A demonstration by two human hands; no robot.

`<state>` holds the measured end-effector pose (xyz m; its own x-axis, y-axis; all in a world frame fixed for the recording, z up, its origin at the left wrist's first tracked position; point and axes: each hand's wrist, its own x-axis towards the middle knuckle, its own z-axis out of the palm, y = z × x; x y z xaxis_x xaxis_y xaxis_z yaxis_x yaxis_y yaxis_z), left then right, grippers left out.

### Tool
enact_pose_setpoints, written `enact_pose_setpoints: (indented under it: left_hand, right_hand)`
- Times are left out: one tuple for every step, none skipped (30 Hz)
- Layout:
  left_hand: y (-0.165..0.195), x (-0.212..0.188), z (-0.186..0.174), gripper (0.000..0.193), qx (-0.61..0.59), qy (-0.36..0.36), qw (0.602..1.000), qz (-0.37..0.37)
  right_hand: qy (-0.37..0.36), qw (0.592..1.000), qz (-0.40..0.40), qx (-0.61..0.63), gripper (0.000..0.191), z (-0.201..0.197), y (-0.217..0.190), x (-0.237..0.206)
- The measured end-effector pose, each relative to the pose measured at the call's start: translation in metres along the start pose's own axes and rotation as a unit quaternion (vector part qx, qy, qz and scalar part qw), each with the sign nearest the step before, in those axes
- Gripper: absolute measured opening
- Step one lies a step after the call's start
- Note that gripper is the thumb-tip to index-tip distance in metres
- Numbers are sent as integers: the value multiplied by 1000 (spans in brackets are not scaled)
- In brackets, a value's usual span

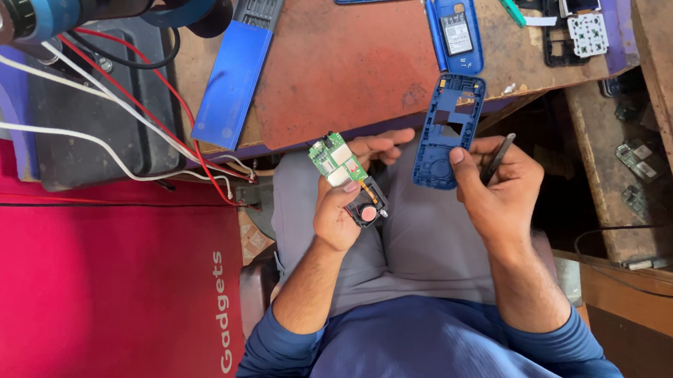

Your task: The person repairs a mobile phone by cleaning the circuit board with a brush and liquid, then removing and reattaching the display screen.

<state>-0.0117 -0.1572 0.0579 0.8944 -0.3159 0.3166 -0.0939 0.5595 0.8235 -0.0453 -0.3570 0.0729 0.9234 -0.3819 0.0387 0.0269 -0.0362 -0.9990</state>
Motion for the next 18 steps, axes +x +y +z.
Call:
enact_pose_setpoints:
  left_hand:
    - [-1,-1,-2,64,2,6,1000,1]
    - [-2,-3,-3,65,5,11,1000,2]
    - [-3,-5,-4,65,7,17,1000,2]
    - [-3,-7,-5,65,-26,20,999,-13]
    - [-3,-9,-6,66,-59,22,998,-28]
    - [-2,-11,-6,66,-91,25,995,-43]
    - [0,-13,-4,67,-105,19,992,-60]
    - [3,-14,-2,67,-119,14,990,-77]
    - [7,-14,1,67,-133,9,987,-94]
    - [13,-15,6,69,-128,2,986,-109]
    - [21,-16,13,70,-123,-6,984,-125]
    - [30,-16,20,72,-118,-15,983,-140]
    - [40,-17,28,74,-101,-34,983,-152]
    - [51,-20,38,77,-85,-53,981,-164]
    - [65,-28,48,72,-74,-106,975,-180]
    - [77,-31,53,66,-61,-170,967,-179]
    - [88,-35,58,60,-48,-233,955,-175]
    - [97,-35,59,53,-32,-306,939,-152]
  right_hand:
    - [1,1000,-1,0,9,1,0,0]
    - [3,1000,-1,-1,9,0,0,-1]
    - [3,1000,-4,-7,9,1,0,-1]
    - [3,1000,-8,-13,9,0,0,-2]
    - [3,1000,-11,-19,9,0,0,-2]
    - [1,1000,-14,-15,9,-1,1,-3]
    - [-1,1000,-16,-11,9,-2,1,-5]
    - [-3,1000,-19,-7,9,-3,1,-5]
    - [-1,1000,-16,-8,9,-5,1,-6]
    - [1,1000,-13,-10,10,-6,2,-7]
    - [3,1000,-10,-11,10,-8,2,-7]
    - [5,1000,-11,-15,10,-9,3,-7]
    - [7,1000,-12,-18,10,-10,4,-7]
    - [10,1000,-12,-22,10,-11,6,-6]
    - [12,1000,-13,-24,10,-12,7,-5]
    - [14,999,-13,-26,10,-13,9,-4]
    - [15,999,-11,-30,10,-13,10,-2]
    - [13,1000,-10,-26,10,-13,12,-1]
